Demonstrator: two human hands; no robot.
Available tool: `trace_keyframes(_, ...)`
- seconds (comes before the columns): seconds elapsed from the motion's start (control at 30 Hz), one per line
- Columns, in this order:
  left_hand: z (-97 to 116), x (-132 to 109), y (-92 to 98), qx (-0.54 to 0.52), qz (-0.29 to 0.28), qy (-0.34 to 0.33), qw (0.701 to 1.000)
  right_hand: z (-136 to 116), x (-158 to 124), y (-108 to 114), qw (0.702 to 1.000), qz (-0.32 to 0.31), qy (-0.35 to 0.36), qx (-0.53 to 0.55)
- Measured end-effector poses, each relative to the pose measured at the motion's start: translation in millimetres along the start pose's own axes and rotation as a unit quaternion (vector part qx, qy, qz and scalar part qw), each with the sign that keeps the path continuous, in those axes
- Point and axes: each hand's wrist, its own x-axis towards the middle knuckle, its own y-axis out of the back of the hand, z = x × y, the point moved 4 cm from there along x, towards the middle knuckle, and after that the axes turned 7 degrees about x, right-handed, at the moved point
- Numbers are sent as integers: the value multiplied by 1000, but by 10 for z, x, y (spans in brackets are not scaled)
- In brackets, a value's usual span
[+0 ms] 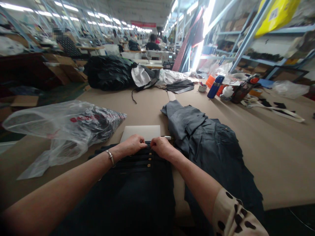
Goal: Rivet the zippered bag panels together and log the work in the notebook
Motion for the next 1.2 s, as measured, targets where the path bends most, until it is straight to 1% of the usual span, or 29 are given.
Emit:
trace_keyframes(0.17,32,-17,0,-7,5,-3,1000,-33,-7,24,1000,-13,-10,-22)
trace_keyframes(0.37,53,15,-28,-42,5,0,999,-65,23,53,998,-34,-25,-41)
trace_keyframes(0.57,-51,55,-41,-66,7,19,998,-55,29,37,999,-31,-20,-32)
trace_keyframes(0.67,-122,15,-20,-118,12,35,992,-46,22,53,1000,-19,-17,-16)
trace_keyframes(0.73,-149,-47,17,-180,17,46,982,-83,-3,83,1000,-3,-9,2)
trace_keyframes(0.8,-150,-129,74,-264,20,50,963,-171,-53,113,999,23,4,31)
trace_keyframes(0.87,-126,-212,143,-359,23,41,932,-296,-123,110,997,45,19,65)
trace_keyframes(0.9,-108,-248,178,-405,27,32,913,-363,-158,84,994,46,23,93)
trace_keyframes(0.93,-87,-278,209,-447,32,22,894,-424,-189,42,988,39,22,148)
trace_keyframes(0.97,-67,-301,233,-483,39,13,875,-473,-213,-16,973,26,13,230)
trace_keyframes(1.0,-46,-317,247,-515,46,6,856,-511,-230,-83,943,11,-4,332)
trace_keyframes(1.03,-27,-327,249,-541,53,2,839,-537,-240,-154,897,-3,-25,442)
trace_keyframes(1.07,-10,-332,241,-563,60,-1,824,-554,-246,-220,840,-11,-46,540)
trace_keyframes(1.1,5,-333,226,-581,65,-1,811,-562,-248,-274,790,-11,-63,610)
trace_keyframes(1.13,14,-333,207,-595,70,0,801,-563,-249,-311,759,-8,-73,647)
trace_keyframes(1.17,19,-331,188,-606,73,2,792,-558,-251,-333,742,-3,-76,666)
trace_keyframes(1.2,17,-329,172,-615,76,5,785,-549,-253,-342,735,-1,-76,674)
